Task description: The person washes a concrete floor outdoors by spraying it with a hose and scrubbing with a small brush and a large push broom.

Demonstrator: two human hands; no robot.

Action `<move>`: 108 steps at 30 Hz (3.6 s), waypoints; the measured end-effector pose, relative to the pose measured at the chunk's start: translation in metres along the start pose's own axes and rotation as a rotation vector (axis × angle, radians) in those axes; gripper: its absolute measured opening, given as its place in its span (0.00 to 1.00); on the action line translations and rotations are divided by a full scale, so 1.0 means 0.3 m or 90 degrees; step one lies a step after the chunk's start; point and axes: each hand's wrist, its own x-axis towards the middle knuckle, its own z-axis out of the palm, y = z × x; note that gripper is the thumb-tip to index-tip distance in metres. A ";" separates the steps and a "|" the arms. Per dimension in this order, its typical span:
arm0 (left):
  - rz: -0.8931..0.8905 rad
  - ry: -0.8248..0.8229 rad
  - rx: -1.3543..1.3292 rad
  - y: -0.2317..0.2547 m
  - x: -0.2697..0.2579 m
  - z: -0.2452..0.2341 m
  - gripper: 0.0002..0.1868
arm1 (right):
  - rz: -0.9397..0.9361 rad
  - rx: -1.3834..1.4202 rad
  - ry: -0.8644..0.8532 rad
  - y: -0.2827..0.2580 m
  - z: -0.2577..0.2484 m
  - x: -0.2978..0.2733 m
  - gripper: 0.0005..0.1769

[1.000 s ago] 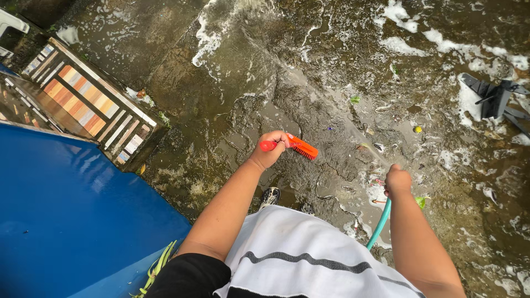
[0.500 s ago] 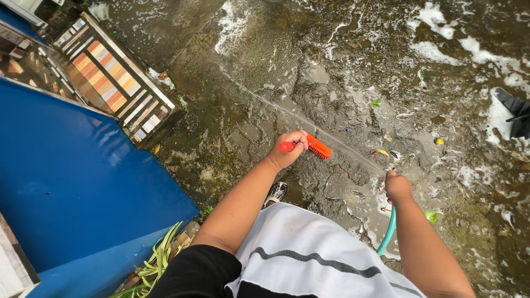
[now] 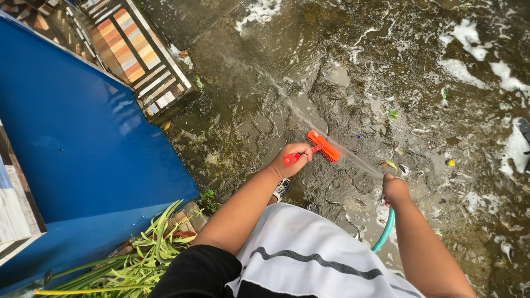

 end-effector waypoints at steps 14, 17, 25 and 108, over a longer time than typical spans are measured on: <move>-0.018 0.018 0.006 0.004 -0.084 0.002 0.04 | -0.012 -0.117 0.041 -0.029 0.004 0.017 0.36; 0.005 0.040 0.005 -0.025 -0.102 0.001 0.04 | -0.006 -0.166 0.029 -0.023 -0.012 0.015 0.36; 0.016 0.494 -0.165 0.037 -0.061 -0.295 0.10 | -0.002 -0.193 0.081 0.098 -0.103 0.053 0.36; -0.956 0.332 0.246 -1.388 -0.157 -1.885 0.23 | -0.154 -0.380 -0.133 -1.504 1.759 0.351 0.39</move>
